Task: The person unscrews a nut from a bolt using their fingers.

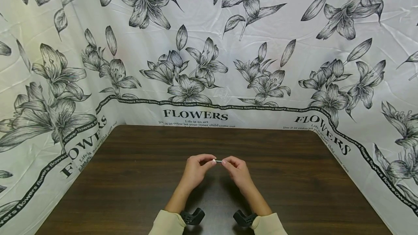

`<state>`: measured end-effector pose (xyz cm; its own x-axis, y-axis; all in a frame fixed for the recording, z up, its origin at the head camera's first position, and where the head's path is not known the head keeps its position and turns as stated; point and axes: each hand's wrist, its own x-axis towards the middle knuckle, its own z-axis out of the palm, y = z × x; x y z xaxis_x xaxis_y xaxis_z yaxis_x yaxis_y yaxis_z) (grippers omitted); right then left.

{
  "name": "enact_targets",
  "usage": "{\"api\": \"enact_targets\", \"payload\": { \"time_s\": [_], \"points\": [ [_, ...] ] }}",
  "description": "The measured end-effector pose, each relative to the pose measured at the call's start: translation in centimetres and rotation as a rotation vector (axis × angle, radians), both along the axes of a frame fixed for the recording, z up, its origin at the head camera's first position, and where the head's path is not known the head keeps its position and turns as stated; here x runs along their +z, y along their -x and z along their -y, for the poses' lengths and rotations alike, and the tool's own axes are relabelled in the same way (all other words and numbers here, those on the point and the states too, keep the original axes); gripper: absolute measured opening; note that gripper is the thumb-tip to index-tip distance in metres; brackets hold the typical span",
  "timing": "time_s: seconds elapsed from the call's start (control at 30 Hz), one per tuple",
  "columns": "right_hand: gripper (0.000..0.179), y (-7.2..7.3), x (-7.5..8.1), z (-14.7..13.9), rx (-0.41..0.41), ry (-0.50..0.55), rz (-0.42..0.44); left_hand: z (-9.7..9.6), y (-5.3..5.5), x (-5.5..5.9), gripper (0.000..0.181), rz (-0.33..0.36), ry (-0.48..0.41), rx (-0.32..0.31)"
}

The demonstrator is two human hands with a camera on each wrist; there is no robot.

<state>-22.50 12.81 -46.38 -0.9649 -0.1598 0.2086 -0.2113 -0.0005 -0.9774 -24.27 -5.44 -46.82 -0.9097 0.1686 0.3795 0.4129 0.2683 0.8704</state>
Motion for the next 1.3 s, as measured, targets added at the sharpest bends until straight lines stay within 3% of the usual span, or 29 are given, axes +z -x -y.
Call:
{"api": "enact_targets", "payload": {
  "time_s": [0.3,0.8,1.17,1.3],
  "points": [
    [0.019,-0.51,0.71,-0.14,0.042,0.045,-0.067,0.06,-0.01,0.04,0.009,-0.003,-0.001,0.005],
    [0.034,-0.19,0.49,-0.04,0.062,-0.021,-0.142,0.18,-0.09,0.33,0.010,0.017,0.003,0.009],
    [0.020,-0.28,0.52,0.21,0.000,-0.143,-0.171,0.10,-0.07,0.23,0.009,0.029,-0.001,-0.002],
    [0.014,-0.38,0.65,0.23,-0.030,-0.141,-0.132,0.07,-0.11,0.22,0.012,0.034,-0.001,-0.002]
  ]
}}
